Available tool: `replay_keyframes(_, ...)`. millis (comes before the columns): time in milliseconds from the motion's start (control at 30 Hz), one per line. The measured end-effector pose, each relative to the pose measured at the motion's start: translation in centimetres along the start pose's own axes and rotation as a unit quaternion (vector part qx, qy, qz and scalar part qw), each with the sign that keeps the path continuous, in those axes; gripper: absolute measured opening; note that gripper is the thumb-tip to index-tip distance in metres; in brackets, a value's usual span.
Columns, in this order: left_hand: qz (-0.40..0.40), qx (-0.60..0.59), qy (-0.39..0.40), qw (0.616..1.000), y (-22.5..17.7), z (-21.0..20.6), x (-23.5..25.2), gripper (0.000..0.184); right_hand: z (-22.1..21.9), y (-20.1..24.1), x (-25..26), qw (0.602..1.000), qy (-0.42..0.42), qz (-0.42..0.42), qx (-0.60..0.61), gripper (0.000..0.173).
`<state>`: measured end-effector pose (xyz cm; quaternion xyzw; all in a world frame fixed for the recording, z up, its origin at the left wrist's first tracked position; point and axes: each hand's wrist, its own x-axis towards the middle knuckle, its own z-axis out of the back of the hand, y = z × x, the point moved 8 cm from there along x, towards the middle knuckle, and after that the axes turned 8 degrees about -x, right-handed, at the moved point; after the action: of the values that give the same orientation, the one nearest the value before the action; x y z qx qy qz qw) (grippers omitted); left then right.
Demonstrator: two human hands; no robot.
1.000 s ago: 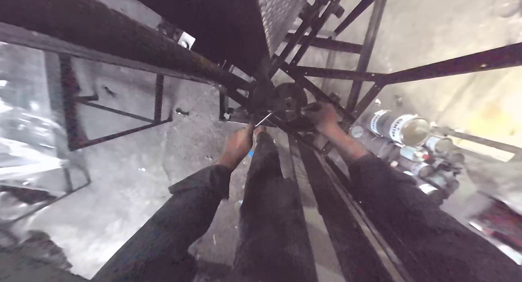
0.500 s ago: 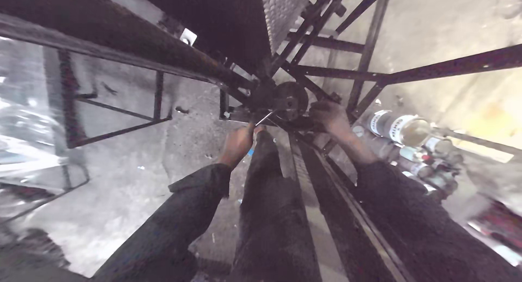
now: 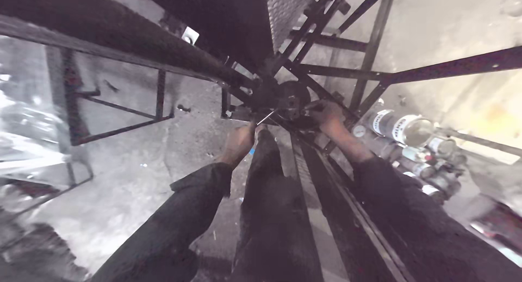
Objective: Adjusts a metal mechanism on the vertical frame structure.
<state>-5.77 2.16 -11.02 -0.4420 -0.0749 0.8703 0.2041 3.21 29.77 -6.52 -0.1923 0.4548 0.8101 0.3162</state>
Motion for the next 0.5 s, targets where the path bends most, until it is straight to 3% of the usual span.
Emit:
replay_keyframes(167, 0.006, -0.006, -0.01, 1.0, -0.14, 0.17, 0.01, 0.025, 0.56, 0.9, -0.14, 0.997, 0.002, 0.0, -0.076, 0.015)
replay_keyframes(500, 0.011, 0.013, -0.001, 1.0, 0.08, -0.13, 0.23, 0.025, -0.36, 0.26, 0.29, 0.998, 0.006, 0.04, -0.039, 0.021)
